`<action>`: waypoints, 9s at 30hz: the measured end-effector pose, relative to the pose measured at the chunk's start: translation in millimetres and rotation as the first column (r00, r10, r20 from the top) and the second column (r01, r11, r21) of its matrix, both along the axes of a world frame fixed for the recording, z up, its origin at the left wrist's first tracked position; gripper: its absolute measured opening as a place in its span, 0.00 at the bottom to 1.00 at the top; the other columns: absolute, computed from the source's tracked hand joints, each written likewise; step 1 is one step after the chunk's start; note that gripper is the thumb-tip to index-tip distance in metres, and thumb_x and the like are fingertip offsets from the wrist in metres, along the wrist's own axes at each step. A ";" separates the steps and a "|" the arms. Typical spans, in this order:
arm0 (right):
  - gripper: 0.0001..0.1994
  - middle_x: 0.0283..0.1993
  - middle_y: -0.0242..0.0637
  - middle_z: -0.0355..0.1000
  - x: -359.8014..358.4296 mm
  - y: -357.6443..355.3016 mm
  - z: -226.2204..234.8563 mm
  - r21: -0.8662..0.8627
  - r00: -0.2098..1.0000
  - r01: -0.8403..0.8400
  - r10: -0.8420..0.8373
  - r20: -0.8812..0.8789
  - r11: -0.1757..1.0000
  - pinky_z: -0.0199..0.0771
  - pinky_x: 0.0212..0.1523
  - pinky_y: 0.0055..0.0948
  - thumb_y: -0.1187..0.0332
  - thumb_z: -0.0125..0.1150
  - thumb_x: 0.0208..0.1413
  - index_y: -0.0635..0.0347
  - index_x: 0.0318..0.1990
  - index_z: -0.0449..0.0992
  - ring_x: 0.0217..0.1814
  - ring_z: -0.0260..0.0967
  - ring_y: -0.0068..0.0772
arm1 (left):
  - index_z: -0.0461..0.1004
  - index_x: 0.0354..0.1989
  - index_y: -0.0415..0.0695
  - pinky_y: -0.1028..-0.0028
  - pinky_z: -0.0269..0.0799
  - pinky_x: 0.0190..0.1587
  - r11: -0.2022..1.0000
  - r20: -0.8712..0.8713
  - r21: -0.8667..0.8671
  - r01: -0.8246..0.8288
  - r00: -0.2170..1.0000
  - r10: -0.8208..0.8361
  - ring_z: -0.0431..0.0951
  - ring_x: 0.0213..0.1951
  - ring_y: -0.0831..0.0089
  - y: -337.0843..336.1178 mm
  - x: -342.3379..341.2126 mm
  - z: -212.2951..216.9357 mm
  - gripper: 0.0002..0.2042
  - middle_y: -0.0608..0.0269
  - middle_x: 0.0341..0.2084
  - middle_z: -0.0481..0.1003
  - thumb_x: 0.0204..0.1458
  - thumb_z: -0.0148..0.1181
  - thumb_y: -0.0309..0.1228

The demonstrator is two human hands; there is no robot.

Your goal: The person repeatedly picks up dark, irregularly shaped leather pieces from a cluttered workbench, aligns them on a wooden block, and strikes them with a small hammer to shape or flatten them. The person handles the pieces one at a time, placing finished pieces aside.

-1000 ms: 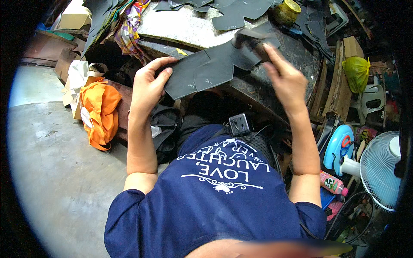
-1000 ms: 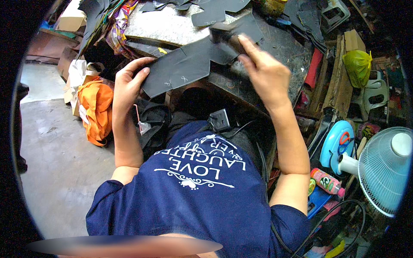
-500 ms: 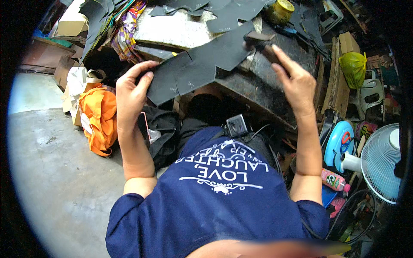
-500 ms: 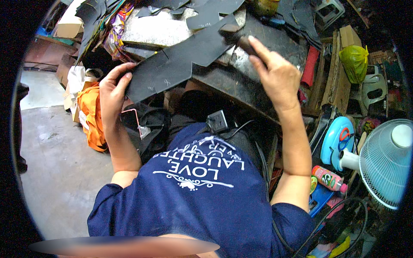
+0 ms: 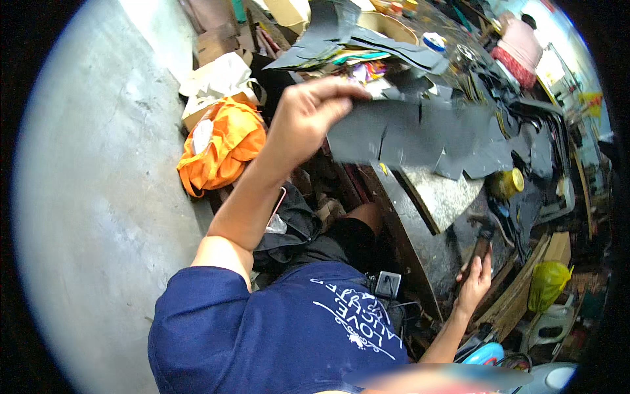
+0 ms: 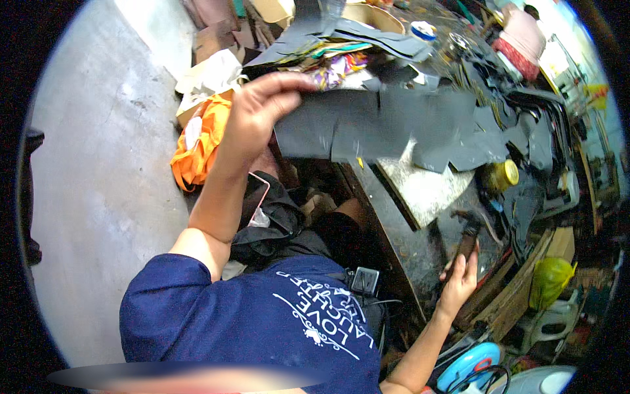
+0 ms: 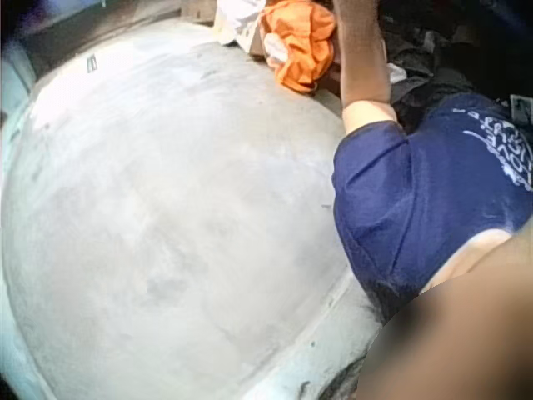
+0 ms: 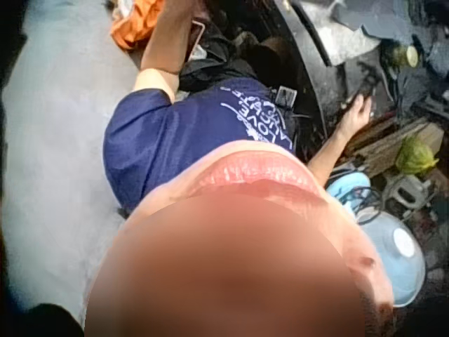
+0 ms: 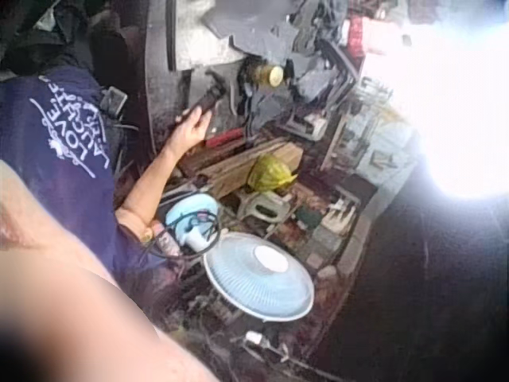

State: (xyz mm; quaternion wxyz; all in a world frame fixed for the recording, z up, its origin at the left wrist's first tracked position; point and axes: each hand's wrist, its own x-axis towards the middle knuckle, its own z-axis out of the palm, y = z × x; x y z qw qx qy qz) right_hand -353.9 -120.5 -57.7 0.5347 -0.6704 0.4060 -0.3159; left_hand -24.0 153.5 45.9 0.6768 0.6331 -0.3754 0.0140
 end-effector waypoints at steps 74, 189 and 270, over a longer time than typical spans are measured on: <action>0.20 0.49 0.37 0.79 43.4 12.1 55.7 -0.736 0.942 -0.279 0.029 -0.334 0.617 0.77 0.41 0.30 0.60 0.63 0.58 0.40 0.59 0.75 0.40 0.80 0.35 | 0.71 0.47 0.41 0.72 0.72 0.38 0.832 0.032 0.495 0.252 0.951 -0.307 0.75 0.29 0.72 -124.3 -38.0 -112.1 0.13 0.57 0.26 0.77 0.52 0.60 0.24; 0.22 0.51 0.37 0.78 21.8 13.4 49.2 -0.768 0.978 -0.146 -0.024 -0.206 0.624 0.77 0.43 0.28 0.67 0.65 0.57 0.47 0.60 0.74 0.43 0.80 0.32 | 0.79 0.37 0.35 0.71 0.73 0.34 0.765 0.063 0.636 0.105 0.980 -0.187 0.80 0.27 0.68 -34.5 -21.1 -51.8 0.11 0.50 0.25 0.79 0.54 0.61 0.32; 0.24 0.34 0.42 0.75 25.3 9.4 72.0 -0.465 0.929 0.161 0.025 0.369 0.871 0.72 0.28 0.30 0.59 0.59 0.63 0.56 0.64 0.67 0.28 0.70 0.33 | 0.64 0.44 0.43 0.75 0.65 0.28 0.580 -0.131 0.572 0.580 0.762 -0.634 0.69 0.25 0.81 -148.6 -11.7 -111.5 0.16 0.66 0.19 0.73 0.53 0.66 0.27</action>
